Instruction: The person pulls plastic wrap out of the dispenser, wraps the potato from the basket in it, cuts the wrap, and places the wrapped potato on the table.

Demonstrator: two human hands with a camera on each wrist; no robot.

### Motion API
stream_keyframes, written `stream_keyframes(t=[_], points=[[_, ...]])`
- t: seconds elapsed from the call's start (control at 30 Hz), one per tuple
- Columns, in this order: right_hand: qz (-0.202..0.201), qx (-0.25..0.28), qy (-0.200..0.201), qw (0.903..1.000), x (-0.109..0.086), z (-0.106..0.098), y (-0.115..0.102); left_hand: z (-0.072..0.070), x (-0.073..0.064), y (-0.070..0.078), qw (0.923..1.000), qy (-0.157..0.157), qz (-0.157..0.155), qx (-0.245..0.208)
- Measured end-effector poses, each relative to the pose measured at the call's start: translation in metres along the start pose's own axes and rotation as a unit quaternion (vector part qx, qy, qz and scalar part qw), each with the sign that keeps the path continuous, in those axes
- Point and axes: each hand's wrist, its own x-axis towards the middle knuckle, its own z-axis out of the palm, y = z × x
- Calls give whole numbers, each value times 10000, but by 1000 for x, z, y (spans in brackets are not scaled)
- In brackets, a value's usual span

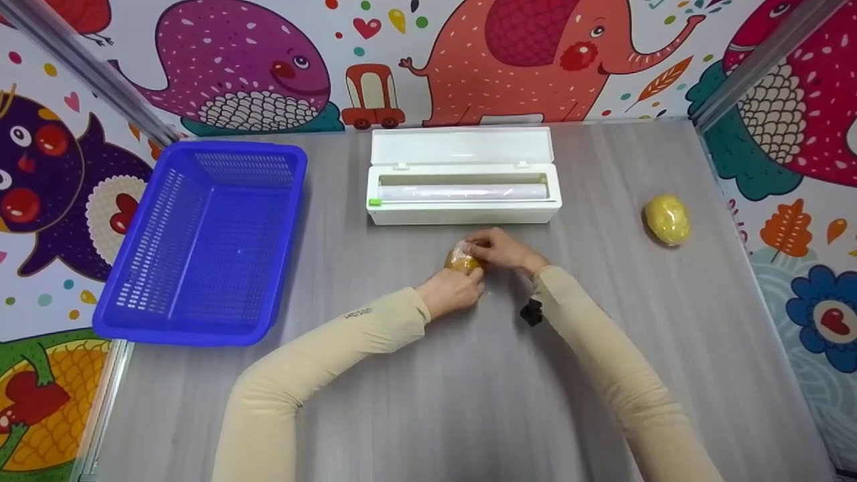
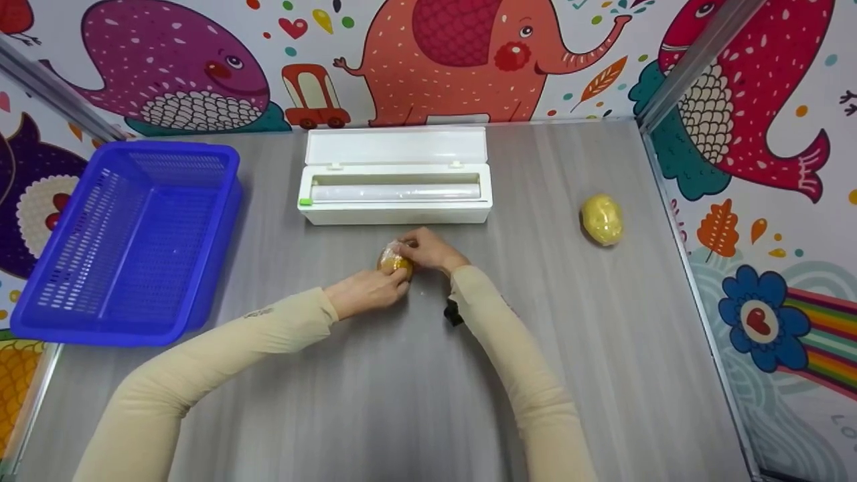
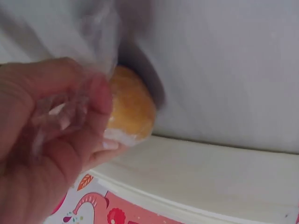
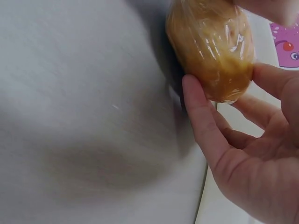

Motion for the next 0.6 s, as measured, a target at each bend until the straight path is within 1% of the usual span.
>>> stream_keyframes(t=[0.03,0.1,0.17,0.23,0.3,0.37,0.43,0.47,0.5,0.57,0.6], points=[[-58,-49,-19,10000,0,0,0,-1,2,-2,9999,129,80,-38],[-177,-163,-59,9997,1,1,0,-1,5,-8,9992,255,225,-209],[-253,-158,-61,9995,6,2,11,2,7,-16,9977,349,275,-503],[-402,-237,-57,9989,5,2,11,5,8,-23,9956,369,196,-843],[-528,-352,53,9980,4,3,11,8,9,-31,9922,408,69,-1178],[-585,-488,314,9966,4,4,13,12,10,-38,9905,538,-7,-1264],[-565,-559,619,9949,4,6,16,15,12,-44,9864,500,-100,-1564],[-488,-491,730,9949,3,6,17,17,13,-48,9836,423,-151,-1749],[-431,-413,803,9950,3,7,19,19,14,-51,9791,285,-241,-1999],[-323,80,720,9968,0,8,23,23,16,-56,9656,-43,-486,-2554],[-274,389,603,9970,-2,8,24,25,16,-59,9567,-205,-642,-2833]])
